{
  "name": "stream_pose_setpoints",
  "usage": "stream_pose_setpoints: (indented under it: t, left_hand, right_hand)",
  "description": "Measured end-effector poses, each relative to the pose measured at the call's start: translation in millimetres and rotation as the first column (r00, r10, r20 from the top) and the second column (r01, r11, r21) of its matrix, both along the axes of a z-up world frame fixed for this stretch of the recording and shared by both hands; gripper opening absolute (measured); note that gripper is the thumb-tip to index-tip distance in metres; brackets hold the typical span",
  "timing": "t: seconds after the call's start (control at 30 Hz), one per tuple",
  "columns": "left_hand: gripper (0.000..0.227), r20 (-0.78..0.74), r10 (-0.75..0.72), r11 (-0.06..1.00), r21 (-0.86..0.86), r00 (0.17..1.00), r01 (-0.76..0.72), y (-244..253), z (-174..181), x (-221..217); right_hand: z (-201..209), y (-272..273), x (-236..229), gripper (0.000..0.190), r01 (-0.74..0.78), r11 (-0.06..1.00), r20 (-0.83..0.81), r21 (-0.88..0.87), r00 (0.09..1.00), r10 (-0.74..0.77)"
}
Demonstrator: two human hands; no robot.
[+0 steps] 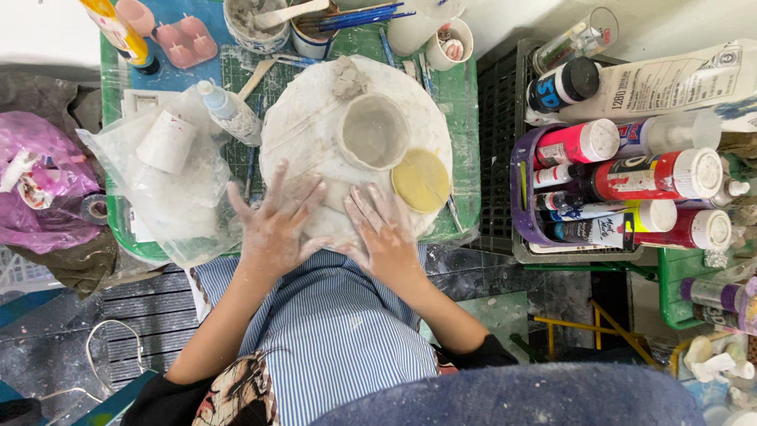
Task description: The person works with a small clay pot on a rotating wheel, using a wet sponge and a thin wooden tool to smooth and shape the exterior. The person also rolls a piece of clay by hand on the work surface and attaches it to the side of the pot.
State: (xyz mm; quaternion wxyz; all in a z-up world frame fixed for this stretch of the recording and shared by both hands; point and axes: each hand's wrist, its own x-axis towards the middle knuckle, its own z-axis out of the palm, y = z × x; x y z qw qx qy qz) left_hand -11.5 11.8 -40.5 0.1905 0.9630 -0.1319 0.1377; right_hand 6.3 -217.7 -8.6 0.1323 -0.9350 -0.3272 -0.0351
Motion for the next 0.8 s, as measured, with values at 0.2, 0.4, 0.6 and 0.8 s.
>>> stream_pose_setpoints:
  t: [0.2,0.4,0.6,0.8]
  left_hand:
    - [0.087,-0.017,0.034,0.983,-0.181,0.999,-0.036,11.0,-4.4,-4.8]
    - [0.080,-0.050,-0.046,0.999,-0.027,0.998,0.045,3.5,-7.1,4.7]
    - [0.078,-0.040,-0.089,0.990,-0.111,0.995,0.084,10.1,3.3,9.3]
    - [0.065,-0.013,0.078,0.953,-0.293,0.997,-0.078,38.0,16.5,-2.3]
  right_hand:
    - [1.8,-10.2,-2.7,0.069,0.045,0.998,0.027,0.048,0.999,-0.046]
    - [7.6,14.8,2.6,0.074,0.009,1.000,-0.024,-0.021,1.000,-0.010]
    - [-4.4,-44.9,-6.4,0.055,-0.016,0.993,0.162,0.116,0.987,-0.003]
    - [2.2,-74.5,-13.6,0.033,0.178,0.846,-0.028,0.502,0.981,-0.190]
